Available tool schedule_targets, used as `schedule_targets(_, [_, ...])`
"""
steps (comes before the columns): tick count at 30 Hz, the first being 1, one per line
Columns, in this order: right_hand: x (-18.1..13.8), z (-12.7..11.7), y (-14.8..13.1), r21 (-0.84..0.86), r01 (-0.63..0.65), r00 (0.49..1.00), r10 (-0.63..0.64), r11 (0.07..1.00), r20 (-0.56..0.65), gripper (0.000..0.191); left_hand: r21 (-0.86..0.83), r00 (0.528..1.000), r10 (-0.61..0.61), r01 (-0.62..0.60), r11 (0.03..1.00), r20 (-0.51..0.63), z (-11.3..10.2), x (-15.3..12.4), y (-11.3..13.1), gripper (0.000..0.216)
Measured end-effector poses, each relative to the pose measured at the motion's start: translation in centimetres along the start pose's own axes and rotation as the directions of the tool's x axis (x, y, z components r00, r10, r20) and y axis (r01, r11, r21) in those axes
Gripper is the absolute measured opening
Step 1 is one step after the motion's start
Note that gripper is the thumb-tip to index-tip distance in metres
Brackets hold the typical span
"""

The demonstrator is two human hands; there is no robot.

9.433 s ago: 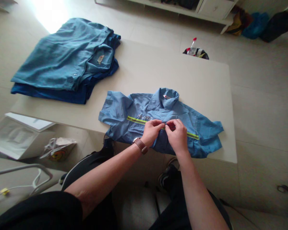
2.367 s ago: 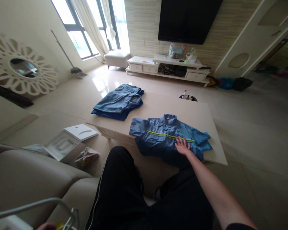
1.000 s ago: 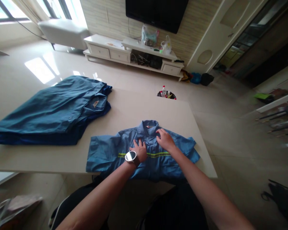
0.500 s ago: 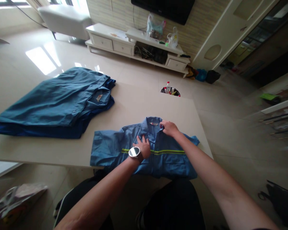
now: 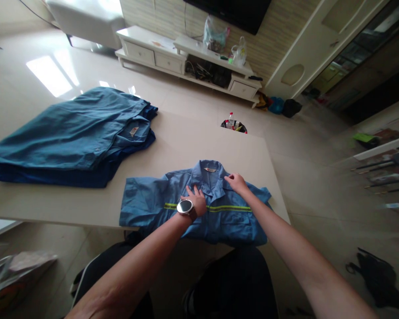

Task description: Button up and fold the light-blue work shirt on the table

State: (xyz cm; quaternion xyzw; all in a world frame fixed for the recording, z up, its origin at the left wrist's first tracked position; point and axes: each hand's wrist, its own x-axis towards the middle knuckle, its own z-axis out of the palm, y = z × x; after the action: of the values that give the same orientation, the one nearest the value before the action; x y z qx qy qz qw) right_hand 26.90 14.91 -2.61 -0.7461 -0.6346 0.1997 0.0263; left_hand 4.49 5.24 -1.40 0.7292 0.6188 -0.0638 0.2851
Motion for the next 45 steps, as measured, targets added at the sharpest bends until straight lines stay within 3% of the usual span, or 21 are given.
schedule_targets(5, [0.1,1.8,-3.1,-0.050,-0.048,0.997,0.045,0.998,-0.059,0.061,-0.015,1.000,-0.010,0.010,1.000,-0.002,0.1,0.0,0.1,0.070])
schedule_targets(9, [-0.2,3.1,-4.3,-0.095,-0.005,0.989,-0.009,0.995,-0.151,0.060,0.009,1.000,0.008,-0.008,1.000,-0.020,-0.5,-0.3,0.1,0.060])
schedule_targets(13, [-0.3,4.4,-3.2,-0.123,0.179,0.977,-0.190,0.976,-0.091,0.063,-0.013,0.983,0.002,-0.005,1.000,-0.186,-1.6,0.1,-0.4,0.044])
schedule_targets(16, [-0.4,5.3,-1.8,-0.136,0.194,0.979,-0.201,0.972,-0.041,0.065,-0.010,0.941,0.085,-0.093,0.996,-0.326,-1.5,1.5,-1.4,0.052])
schedule_targets(19, [-0.7,5.9,-0.6,-0.167,0.212,0.972,-0.225,0.963,-0.067,0.066,-0.013,0.938,0.164,-0.176,0.984,-0.306,-0.3,3.1,-2.7,0.062])
schedule_targets(23, [-1.4,6.5,0.6,-0.163,0.233,0.954,-0.257,0.959,-0.152,0.065,-0.008,0.936,0.167,-0.178,0.984,-0.310,1.4,4.1,-3.9,0.069])
schedule_targets(28, [-1.2,7.0,1.3,-0.156,0.252,0.938,-0.280,0.955,-0.204,0.066,0.079,0.907,0.229,-0.215,0.973,-0.355,1.4,4.6,-4.5,0.068])
schedule_targets(36, [3.4,6.1,0.6,-0.124,0.214,0.938,-0.240,0.969,-0.249,0.066,0.181,0.890,0.297,-0.247,0.952,-0.347,-1.0,9.8,-5.1,0.066])
schedule_targets(45, [12.4,4.2,-0.7,-0.093,0.223,0.926,-0.241,0.970,-0.290,0.067,0.233,0.881,0.323,-0.253,0.939,-0.345,-5.2,18.4,-5.4,0.067])
